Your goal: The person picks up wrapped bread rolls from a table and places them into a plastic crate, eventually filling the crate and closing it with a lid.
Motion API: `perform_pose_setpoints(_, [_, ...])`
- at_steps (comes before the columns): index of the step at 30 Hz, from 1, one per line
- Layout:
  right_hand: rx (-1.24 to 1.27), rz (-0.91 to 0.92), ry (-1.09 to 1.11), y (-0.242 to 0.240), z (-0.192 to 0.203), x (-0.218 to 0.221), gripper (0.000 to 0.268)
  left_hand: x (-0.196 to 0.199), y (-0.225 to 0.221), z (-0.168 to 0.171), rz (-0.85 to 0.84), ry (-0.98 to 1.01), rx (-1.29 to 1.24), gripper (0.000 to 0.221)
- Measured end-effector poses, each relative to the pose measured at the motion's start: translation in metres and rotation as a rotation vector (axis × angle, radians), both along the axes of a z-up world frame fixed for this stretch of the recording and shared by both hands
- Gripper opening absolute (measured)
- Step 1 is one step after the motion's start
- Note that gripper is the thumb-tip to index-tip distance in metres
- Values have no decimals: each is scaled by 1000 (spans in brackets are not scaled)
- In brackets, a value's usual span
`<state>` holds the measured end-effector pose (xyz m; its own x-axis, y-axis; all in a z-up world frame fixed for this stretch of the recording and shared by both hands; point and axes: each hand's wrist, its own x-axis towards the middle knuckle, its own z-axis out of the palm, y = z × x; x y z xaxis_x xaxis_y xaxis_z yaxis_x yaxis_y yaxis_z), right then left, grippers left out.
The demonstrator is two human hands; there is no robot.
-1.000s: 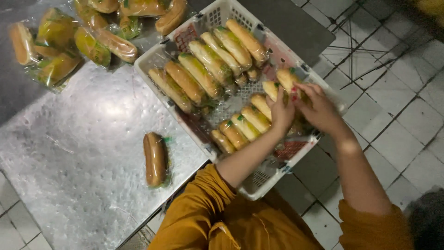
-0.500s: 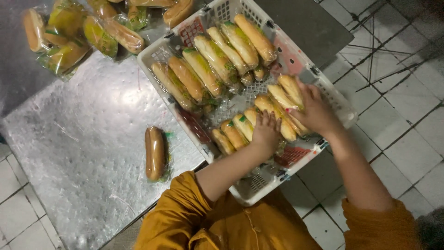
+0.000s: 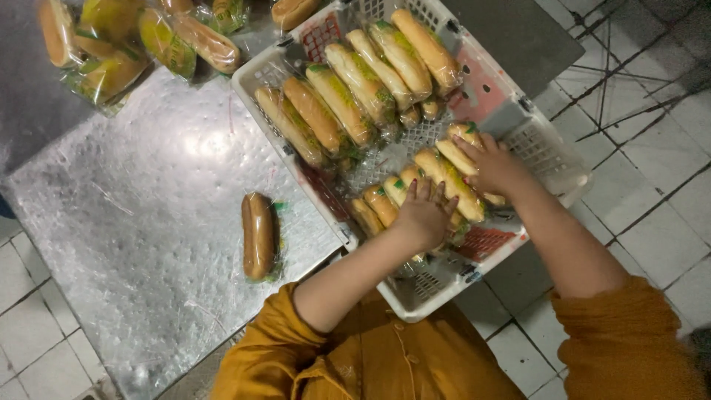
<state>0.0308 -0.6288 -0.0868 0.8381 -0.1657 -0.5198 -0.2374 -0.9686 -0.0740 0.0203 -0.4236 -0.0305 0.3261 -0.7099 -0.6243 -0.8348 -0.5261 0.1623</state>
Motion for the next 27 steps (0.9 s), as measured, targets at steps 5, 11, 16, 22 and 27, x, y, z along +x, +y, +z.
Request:
perform_pose_setpoints(5, [163,-121,-102,4,20,-17,89,34,125,97,270,-47,-736,57])
perform_pose_setpoints(11, [426,-49,-381,122,69,-72,45,29,245,104,741,-189,-899,41])
perform_pose_setpoints(16, [204,171,49,199,21,-98,64,2,256,73,854,-79,-920,37])
perform_pose_setpoints(22, [516,128,68,173,111,-63,52,-9,261,56,779,-77,-921,34])
perform_pose_setpoints(27, [124,-319,94,112,96,-31,83,-4,287,51,798,-84,-1015,34])
